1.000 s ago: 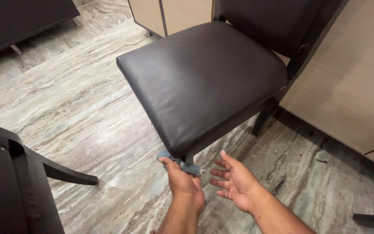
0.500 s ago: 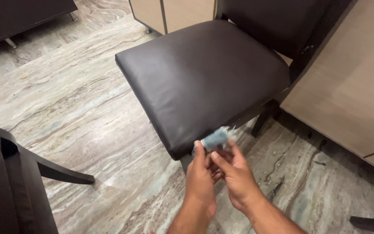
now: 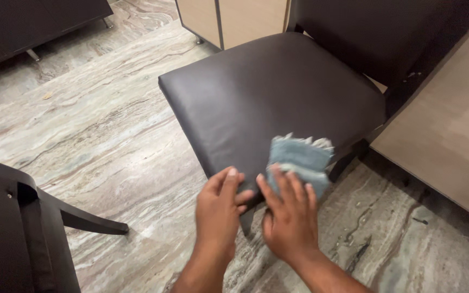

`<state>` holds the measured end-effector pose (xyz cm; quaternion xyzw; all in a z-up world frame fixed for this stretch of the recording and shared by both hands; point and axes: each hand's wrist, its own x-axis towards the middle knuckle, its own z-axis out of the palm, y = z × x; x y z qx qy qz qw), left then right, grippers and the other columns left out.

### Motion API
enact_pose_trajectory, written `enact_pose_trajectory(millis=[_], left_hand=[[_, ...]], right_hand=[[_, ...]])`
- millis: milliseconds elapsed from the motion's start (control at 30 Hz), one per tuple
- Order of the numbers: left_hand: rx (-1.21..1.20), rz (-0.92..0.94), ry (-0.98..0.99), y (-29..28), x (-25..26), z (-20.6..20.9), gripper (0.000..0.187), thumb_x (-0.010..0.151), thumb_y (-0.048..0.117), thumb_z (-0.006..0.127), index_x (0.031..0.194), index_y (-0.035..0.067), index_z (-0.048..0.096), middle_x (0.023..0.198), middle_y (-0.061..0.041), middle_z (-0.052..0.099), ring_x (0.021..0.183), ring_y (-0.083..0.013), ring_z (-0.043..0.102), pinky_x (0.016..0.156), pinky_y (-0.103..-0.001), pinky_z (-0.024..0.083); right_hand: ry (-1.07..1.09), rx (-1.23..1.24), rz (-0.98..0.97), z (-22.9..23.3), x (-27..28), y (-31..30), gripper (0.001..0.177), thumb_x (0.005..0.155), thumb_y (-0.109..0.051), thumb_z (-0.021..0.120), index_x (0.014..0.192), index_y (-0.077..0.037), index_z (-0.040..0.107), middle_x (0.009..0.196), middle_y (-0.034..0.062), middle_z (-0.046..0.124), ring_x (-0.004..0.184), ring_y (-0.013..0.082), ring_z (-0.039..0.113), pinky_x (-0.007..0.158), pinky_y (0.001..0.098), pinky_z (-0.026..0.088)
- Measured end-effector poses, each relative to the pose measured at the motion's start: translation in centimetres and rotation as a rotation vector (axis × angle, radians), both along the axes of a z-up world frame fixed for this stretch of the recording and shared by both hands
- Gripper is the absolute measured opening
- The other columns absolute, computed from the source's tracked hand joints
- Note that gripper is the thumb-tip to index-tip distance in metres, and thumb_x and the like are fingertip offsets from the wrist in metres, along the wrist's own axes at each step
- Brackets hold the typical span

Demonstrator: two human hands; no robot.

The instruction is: The person wipes the seat and backrest of a dark brown leather chair using a blue cloth. They systematically clean the seat surface, the backrest, and the side edges of the chair. The person then moves to a second chair and repeats the wiping process on its seat and backrest.

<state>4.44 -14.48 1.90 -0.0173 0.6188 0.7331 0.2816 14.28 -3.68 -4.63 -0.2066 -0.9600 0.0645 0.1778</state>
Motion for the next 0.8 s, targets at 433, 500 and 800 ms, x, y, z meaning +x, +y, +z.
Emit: enact_pose_trajectory(millis=[433, 500, 800], left_hand=[[-0.579, -0.347, 0.688, -2.5, 0.1, -2.6, 0.110, 0.079, 0.020, 0.082, 0.162, 0.025, 0.010, 0.165, -0.031, 0.009, 0.144, -0.0413, 0.038, 0.107, -0.040, 0.047], [-0.611, -0.361, 0.694, -2.4, 0.1, -2.4, 0.112, 0.080, 0.020, 0.082, 0.162, 0.027, 0.007, 0.164, -0.032, 0.009, 0.142, -0.0420, 0.041, 0.106, -0.041, 0.048], [-0.664, -0.378, 0.722, -2.2, -0.2, -2.6, 0.115, 0.079, 0.023, 0.085, 0.161, 0.031, 0.004, 0.164, -0.031, 0.010, 0.133, -0.0431, 0.051, 0.100, -0.043, 0.053]], right_hand=[[0.130, -0.376, 0.001, -0.9, 0.9, 5.4, 0.089, 0.086, -0.009, 0.058, 0.162, -0.011, 0.010, 0.169, 0.0203, -0.006, 0.154, 0.0420, -0.007, 0.121, 0.0518, 0.013], [0.071, -0.250, 0.019, -0.9, 0.1, 4.6, 0.074, 0.101, -0.013, 0.048, 0.166, -0.014, 0.013, 0.175, 0.0133, 0.002, 0.160, 0.0376, -0.003, 0.128, 0.0525, 0.008], [-0.045, -0.134, 0.091, 0.4, -0.3, 3.1, 0.079, 0.091, -0.022, 0.055, 0.160, -0.030, 0.019, 0.170, 0.0080, 0.005, 0.156, 0.0345, -0.001, 0.123, 0.0570, 0.004]])
